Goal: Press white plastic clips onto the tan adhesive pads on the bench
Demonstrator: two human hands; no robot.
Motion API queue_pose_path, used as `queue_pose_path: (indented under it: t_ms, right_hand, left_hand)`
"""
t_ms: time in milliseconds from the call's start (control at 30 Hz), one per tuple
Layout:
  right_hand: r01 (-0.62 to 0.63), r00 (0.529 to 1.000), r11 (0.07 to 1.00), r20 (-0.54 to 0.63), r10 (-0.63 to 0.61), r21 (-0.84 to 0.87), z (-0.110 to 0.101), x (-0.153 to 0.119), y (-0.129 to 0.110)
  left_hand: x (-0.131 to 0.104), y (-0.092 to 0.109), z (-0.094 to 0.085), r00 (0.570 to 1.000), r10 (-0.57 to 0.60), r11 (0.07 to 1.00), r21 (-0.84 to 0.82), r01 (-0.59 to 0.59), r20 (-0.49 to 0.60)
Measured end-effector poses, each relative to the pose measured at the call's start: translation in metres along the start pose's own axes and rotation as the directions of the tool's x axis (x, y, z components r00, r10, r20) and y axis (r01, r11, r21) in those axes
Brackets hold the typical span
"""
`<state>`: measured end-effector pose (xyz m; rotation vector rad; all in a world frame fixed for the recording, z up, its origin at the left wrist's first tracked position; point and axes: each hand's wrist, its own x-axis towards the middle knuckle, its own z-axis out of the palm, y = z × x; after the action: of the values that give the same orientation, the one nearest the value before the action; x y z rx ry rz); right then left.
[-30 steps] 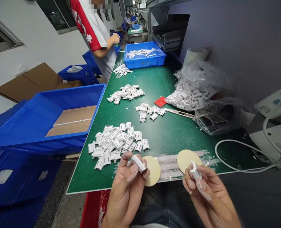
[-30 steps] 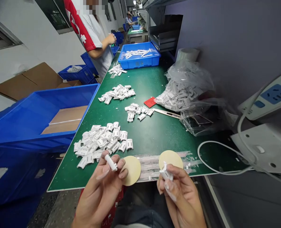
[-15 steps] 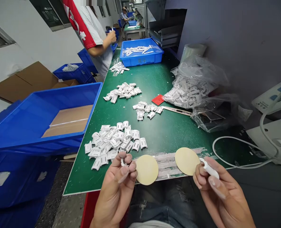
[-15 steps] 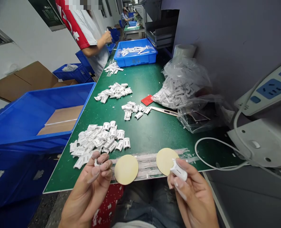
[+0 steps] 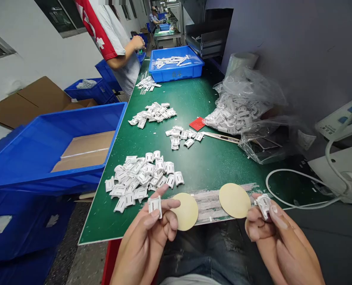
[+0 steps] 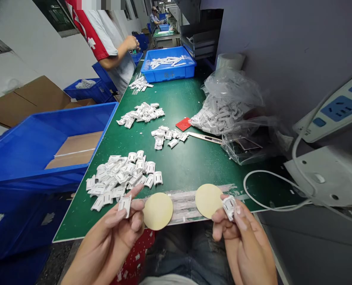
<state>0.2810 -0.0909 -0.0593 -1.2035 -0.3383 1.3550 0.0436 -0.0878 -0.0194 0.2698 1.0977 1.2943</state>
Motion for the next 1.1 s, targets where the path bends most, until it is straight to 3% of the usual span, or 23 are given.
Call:
queue_pose_path:
  t_ms: [100,233,300,467,667,767,867,933,1100]
  right_hand:
    - [-0.015,1.0,1.0,0.026,0.016,-0.014,-0.001,-0.001,-0.001]
    - [0.036,0.999,0.996,0.032,-0.034,-0.076,-0.001,-0.003,-0.002]
    - [0.066,0.998,0.993,0.027,-0.064,-0.093,0.0,-0.003,-0.001]
    - [0.094,0.996,0.989,0.003,-0.094,-0.114,-0.001,-0.003,-0.003]
    - [0.07,0.997,0.986,-0.009,-0.072,-0.148,-0.005,-0.001,-0.004]
    - [0.198,0.98,0.953,0.042,-0.193,-0.23,-0.008,0.003,-0.002]
    - [0.418,0.905,0.816,0.105,-0.413,-0.399,-0.01,0.008,-0.001]
    - [0.513,0.849,0.679,0.192,-0.492,-0.525,-0.012,0.014,-0.003]
    - [0.685,0.709,0.266,0.538,-0.456,-0.678,-0.011,0.032,-0.012]
  left_hand:
    - [0.002,-0.007,-0.009,0.989,0.126,0.981,0.157,-0.111,-0.083]
    - [0.006,-0.012,-0.022,0.966,0.247,0.901,0.385,-0.201,-0.075]
    - [0.006,-0.013,-0.027,0.953,0.295,0.827,0.519,-0.217,-0.071]
    - [0.004,-0.011,-0.032,0.862,0.504,0.573,0.766,-0.292,-0.049]
    - [0.004,-0.011,-0.027,0.889,0.446,0.652,0.716,-0.248,-0.098]
    - [0.006,-0.012,-0.028,0.886,0.461,0.631,0.721,-0.287,-0.051]
    - [0.007,-0.012,-0.033,0.866,0.498,0.554,0.753,-0.354,0.041]
    - [0.009,-0.011,-0.034,0.834,0.527,0.432,0.795,-0.426,0.16]
    - [0.016,-0.006,-0.029,0.696,0.538,0.071,0.797,-0.6,0.476]
